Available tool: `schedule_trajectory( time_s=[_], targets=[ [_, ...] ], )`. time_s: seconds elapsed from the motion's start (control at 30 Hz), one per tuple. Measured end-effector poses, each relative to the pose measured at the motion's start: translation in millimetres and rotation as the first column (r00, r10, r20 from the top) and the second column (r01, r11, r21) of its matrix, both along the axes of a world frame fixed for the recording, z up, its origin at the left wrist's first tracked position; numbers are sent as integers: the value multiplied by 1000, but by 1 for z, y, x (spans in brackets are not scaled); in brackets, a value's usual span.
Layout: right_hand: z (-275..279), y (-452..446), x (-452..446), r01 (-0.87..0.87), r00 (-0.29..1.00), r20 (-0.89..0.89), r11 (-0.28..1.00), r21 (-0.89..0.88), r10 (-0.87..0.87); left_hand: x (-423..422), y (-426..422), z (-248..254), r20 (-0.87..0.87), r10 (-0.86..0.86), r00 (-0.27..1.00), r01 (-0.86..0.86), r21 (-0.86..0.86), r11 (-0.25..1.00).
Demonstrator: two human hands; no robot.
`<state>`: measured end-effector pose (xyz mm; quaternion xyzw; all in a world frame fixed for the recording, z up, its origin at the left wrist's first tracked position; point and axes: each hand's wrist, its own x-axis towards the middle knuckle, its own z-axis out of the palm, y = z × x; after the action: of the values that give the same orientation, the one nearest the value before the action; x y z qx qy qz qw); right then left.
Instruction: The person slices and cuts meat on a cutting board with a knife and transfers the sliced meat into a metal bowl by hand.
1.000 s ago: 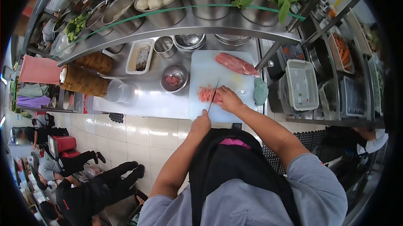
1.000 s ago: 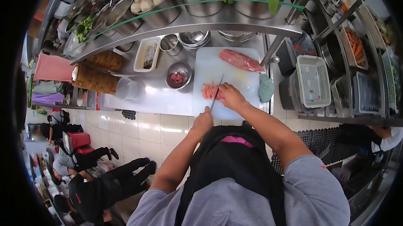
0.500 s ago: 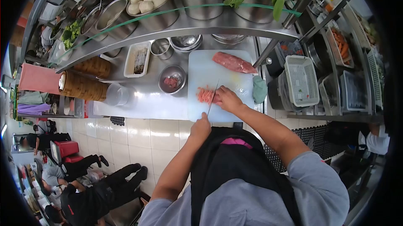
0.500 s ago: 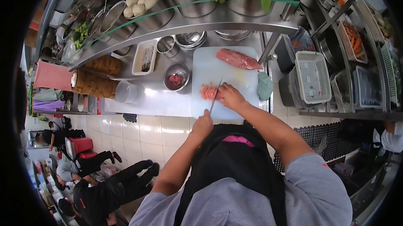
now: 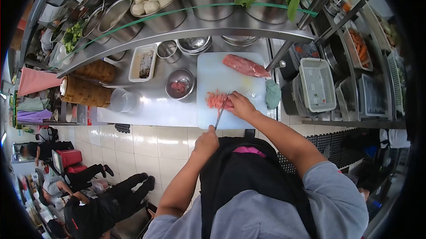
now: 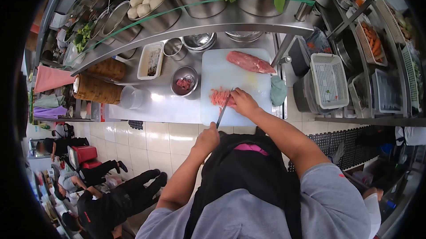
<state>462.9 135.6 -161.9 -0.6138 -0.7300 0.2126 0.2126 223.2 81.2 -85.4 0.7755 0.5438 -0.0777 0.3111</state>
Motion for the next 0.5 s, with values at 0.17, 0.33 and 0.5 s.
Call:
schedule_trajectory(
  time_s=[0.17,0.33,0.5],
  targets=[
    [7,-1,-1,-9,1000,4,999,-51,9,30,14,-62,101,52,994,-60,87,994],
    [13,-7,1,-9,1000,-13,999,-38,8,16,15,-80,145,52,988,-67,105,992],
    [10,-9,2,32,998,-46,999,-29,-33,-3,6,-28,74,7,997,-11,52,999]
  ],
)
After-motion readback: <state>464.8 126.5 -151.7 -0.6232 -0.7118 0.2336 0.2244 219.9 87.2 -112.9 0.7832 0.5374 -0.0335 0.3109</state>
